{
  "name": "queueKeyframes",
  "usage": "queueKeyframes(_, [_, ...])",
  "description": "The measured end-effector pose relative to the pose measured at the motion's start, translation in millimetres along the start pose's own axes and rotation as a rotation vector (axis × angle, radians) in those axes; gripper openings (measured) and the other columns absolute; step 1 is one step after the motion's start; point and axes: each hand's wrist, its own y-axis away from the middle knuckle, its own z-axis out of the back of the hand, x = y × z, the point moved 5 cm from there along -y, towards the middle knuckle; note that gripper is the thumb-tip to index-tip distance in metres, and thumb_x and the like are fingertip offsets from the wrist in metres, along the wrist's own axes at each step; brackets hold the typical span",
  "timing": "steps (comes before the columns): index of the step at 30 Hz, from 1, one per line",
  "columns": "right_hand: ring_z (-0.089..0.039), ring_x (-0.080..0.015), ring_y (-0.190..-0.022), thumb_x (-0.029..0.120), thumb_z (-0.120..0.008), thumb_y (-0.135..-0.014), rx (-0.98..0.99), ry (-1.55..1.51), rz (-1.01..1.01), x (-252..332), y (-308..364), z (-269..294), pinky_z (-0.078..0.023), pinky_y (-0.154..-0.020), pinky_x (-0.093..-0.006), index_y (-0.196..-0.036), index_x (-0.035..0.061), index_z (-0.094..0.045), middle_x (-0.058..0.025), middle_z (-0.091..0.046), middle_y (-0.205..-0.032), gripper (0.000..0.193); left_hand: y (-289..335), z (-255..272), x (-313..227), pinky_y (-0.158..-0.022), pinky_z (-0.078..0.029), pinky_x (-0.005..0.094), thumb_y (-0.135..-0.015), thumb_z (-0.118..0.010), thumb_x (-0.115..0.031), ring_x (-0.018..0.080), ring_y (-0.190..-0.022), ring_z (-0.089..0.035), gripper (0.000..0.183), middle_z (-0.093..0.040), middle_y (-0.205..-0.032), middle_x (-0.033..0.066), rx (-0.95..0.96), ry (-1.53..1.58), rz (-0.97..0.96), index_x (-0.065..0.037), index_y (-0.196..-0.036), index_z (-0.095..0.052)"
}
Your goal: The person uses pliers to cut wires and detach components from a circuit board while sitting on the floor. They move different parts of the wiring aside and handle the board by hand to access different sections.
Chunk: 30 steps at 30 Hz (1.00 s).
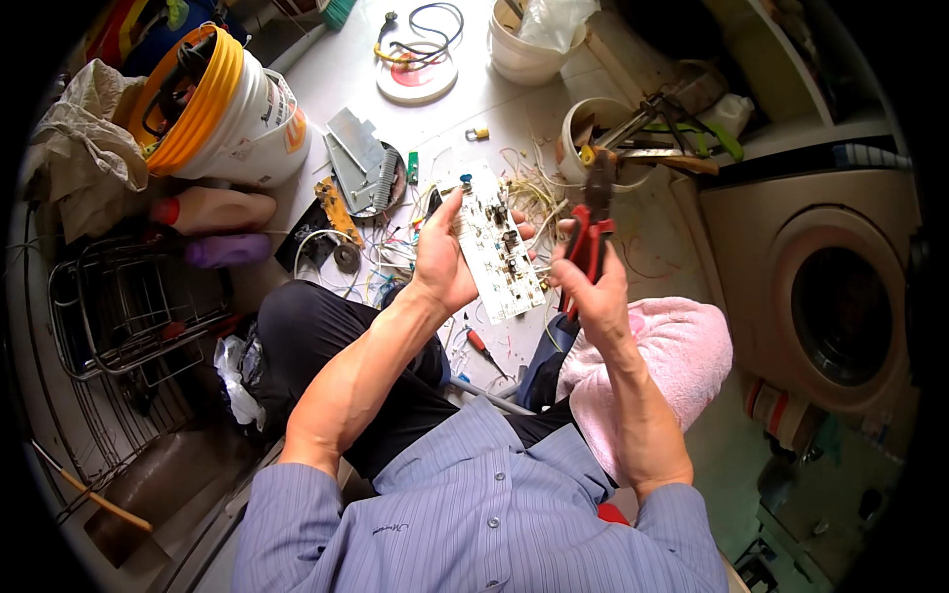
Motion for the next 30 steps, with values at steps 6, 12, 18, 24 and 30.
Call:
queueKeyframes(6, [-0.06, -0.0109, -0.073, 0.024, -0.057, -0.104, 0.237, -0.266, -0.308, -26.9, -2.9, 8.8, -0.049, -0.068, -0.0249, -0.123, -0.0027, -0.058, -0.0059, -0.065, -0.086, 0.033, 2.0, -5.0, -10.7, -0.088, -0.056, 0.0548, -0.104, -0.028, -0.06, 0.0344, -0.101, -0.068, 0.071, -0.067, -0.112, 0.0212, 0.035, -0.044, -0.017, 0.001, -0.129, -0.055])
queueKeyframes(12, [-0.062, -0.0116, -0.074, 0.028, -0.055, -0.105, 0.152, -0.137, -0.077, -8.1, 3.4, -0.3, -0.049, -0.07, -0.0251, -0.124, -0.0028, -0.058, -0.007, -0.067, -0.09, 0.036, 3.4, -11.2, -17.4, -0.079, -0.06, 0.0458, -0.103, -0.028, -0.064, 0.0275, -0.094, -0.068, 0.076, -0.067, -0.106, 0.0183, 0.048, -0.149, -0.071, 0.002, -0.134, -0.05])
queueKeyframes(18, [-0.065, -0.0141, -0.075, 0.031, -0.054, -0.106, 0.31, -0.26, -0.188, -2.4, 9.5, -7.9, -0.049, -0.068, -0.0246, -0.123, 0.0003, -0.06, -0.0078, -0.068, -0.09, 0.036, 3.9, -9.1, -16.1, -0.081, -0.056, 0.0552, -0.101, -0.026, -0.068, 0.0308, -0.092, -0.065, 0.079, -0.066, -0.101, 0.0178, 0.061, -0.023, -0.004, 0.0, -0.132, -0.051])
queueKeyframes(24, [-0.066, -0.0132, -0.068, 0.034, -0.057, -0.104, 0.534, -0.128, -0.419, 11.8, 18.5, -12.4, -0.049, -0.057, -0.0259, -0.129, 0.0012, -0.059, -0.0072, -0.071, -0.092, 0.042, 3.1, -8.1, -16.5, -0.078, -0.058, 0.0487, -0.101, -0.027, -0.069, 0.0295, -0.088, -0.067, 0.08, -0.067, -0.099, 0.0169, 0.083, -0.024, 0.007, 0.001, -0.131, -0.052])
queueKeyframes(30, [-0.068, -0.0189, -0.067, 0.021, -0.062, -0.098, 0.463, 0.473, -0.222, 14.9, 17.3, -8.8, -0.05, -0.058, -0.0323, -0.115, 0.0025, -0.065, -0.0105, -0.071, -0.089, 0.025, 7.0, -9.0, -19.4, -0.071, -0.06, 0.039, -0.102, -0.033, -0.066, 0.0261, -0.082, -0.072, 0.075, -0.07, -0.095, 0.0155, 0.016, -0.161, -0.045, 0.0, -0.132, -0.052])
